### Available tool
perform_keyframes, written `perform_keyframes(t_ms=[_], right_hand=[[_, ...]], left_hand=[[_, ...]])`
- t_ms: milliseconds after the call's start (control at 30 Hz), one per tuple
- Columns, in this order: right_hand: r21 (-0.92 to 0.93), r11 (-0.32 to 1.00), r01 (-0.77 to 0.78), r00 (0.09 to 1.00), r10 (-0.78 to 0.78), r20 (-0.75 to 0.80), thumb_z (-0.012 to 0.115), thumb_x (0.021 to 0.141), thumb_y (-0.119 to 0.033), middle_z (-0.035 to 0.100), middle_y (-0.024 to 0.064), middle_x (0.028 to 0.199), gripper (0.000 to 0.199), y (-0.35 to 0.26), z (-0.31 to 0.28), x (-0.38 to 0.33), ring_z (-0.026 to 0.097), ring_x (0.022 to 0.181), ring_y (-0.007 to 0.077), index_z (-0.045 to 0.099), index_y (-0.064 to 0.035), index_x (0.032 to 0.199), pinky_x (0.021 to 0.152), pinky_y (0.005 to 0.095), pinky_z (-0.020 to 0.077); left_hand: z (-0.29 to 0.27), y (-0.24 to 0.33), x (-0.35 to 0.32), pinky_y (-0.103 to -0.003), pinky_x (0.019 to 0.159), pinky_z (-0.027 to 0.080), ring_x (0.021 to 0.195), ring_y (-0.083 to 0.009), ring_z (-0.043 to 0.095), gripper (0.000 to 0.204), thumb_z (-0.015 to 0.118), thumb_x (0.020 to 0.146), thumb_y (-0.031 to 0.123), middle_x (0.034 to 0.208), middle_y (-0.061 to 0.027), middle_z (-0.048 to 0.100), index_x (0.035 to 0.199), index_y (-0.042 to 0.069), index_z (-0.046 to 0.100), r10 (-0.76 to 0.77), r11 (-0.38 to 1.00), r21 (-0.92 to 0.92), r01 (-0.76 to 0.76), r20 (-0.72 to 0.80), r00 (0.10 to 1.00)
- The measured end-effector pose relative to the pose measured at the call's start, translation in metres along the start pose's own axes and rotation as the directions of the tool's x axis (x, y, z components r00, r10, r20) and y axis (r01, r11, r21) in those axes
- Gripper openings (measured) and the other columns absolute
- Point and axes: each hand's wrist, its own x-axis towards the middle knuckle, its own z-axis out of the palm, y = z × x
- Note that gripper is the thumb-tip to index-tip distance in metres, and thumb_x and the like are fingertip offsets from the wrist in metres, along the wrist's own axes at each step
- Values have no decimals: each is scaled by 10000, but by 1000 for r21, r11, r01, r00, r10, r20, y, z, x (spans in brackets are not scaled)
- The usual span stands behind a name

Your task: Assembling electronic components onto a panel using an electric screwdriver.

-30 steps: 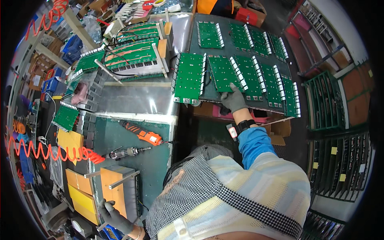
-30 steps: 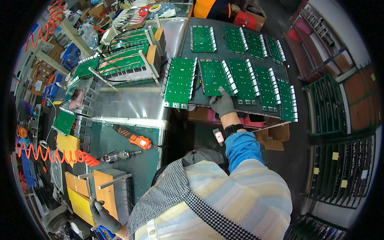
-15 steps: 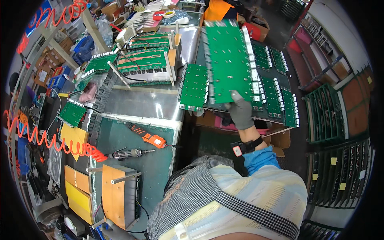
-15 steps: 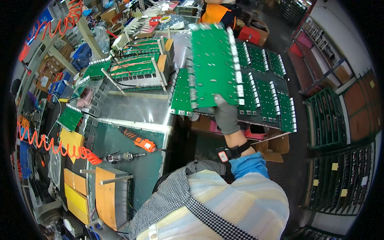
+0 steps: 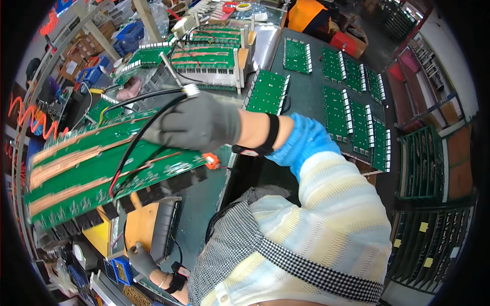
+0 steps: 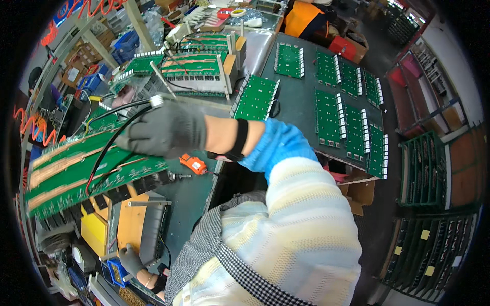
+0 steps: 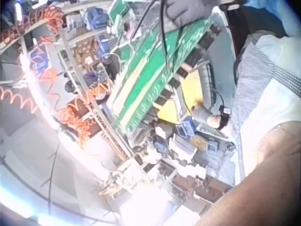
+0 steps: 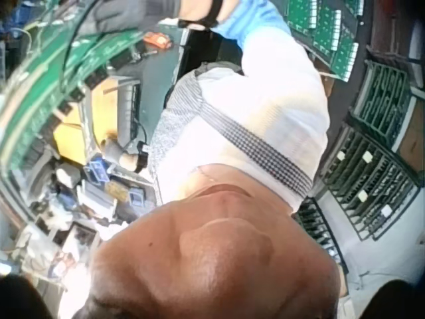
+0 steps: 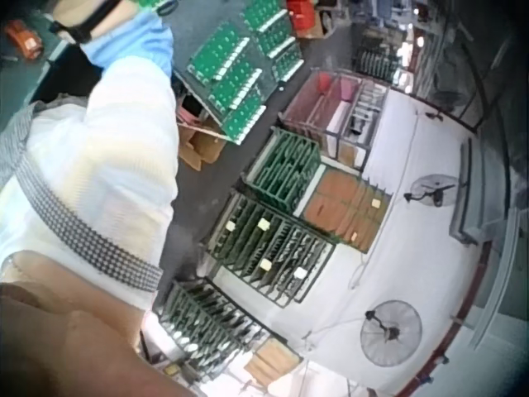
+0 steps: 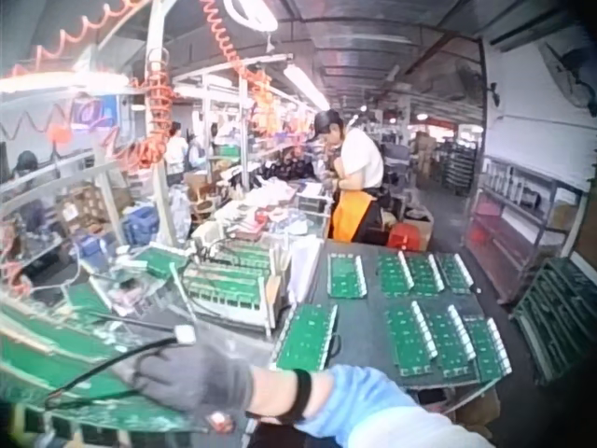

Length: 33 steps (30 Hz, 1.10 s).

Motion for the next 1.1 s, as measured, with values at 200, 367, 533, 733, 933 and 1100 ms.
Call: perform_keyframes(t_ms=[200, 367, 533, 733, 933, 1100], right_hand=[[66, 984, 167, 984, -170, 44, 555, 722, -144, 603, -17, 917, 336, 0, 35, 12, 578, 639, 124, 623, -119, 1050, 494, 252, 460], [259, 956, 139, 903, -230, 363, 569, 730, -101, 629, 55, 1063, 296, 22, 52, 33, 633, 853, 225, 627, -73, 1019, 676, 317, 527], [27, 917, 398, 896, -395, 203, 539, 766, -110, 576, 42, 868, 326, 34, 61, 61, 574, 687, 222, 610, -113, 1084, 523, 336, 444], [46, 874, 484, 801, -463, 380, 525, 748, -112, 570, 40, 913, 407, 38, 84, 84, 586, 778, 232, 583, -132, 1151, 615, 351, 456], [185, 784, 593, 728, -620, 293, 524, 738, -116, 589, 111, 973, 402, 14, 88, 121, 574, 876, 293, 590, -31, 1126, 730, 429, 447], [287, 700, 654, 653, -714, 254, 545, 744, -118, 586, 83, 911, 331, -11, 106, 148, 572, 821, 255, 616, -44, 1059, 705, 408, 447]], left_hand=[[9, -8, -1, -348, 707, 467, 796, -230, 599, 388, 603, 832, 330, 902, -175, 632, 988, -25, 584, -67, 987, -146, 69, 15, 998], [13, -18, -22, -370, 753, 469, 846, -279, 616, 341, 626, 796, 295, 933, -175, 636, 1017, 35, 607, -164, 930, -345, 122, -95, 982], [3, -4, -53, -382, 683, 474, 749, -300, 621, 356, 621, 800, 288, 777, -156, 625, 1049, 36, 588, -295, 886, -437, 155, -274, 915], [-7, -14, -82, -382, 608, 460, 624, -303, 581, 358, 692, 748, 281, 634, -127, 563, 970, 23, 579, -334, 862, -493, 115, -383, 862], [4, -42, -120, -383, 714, 471, 820, -320, 617, 431, 682, 764, 386, 884, -194, 634, 983, 25, 595, -572, 762, -293, 577, 112, 812], [-3, -28, -111, -352, 693, 465, 732, -269, 604, 308, 600, 849, 271, 790, -159, 622, 990, -3, 581, -292, 820, -552, 152, -174, 940]])
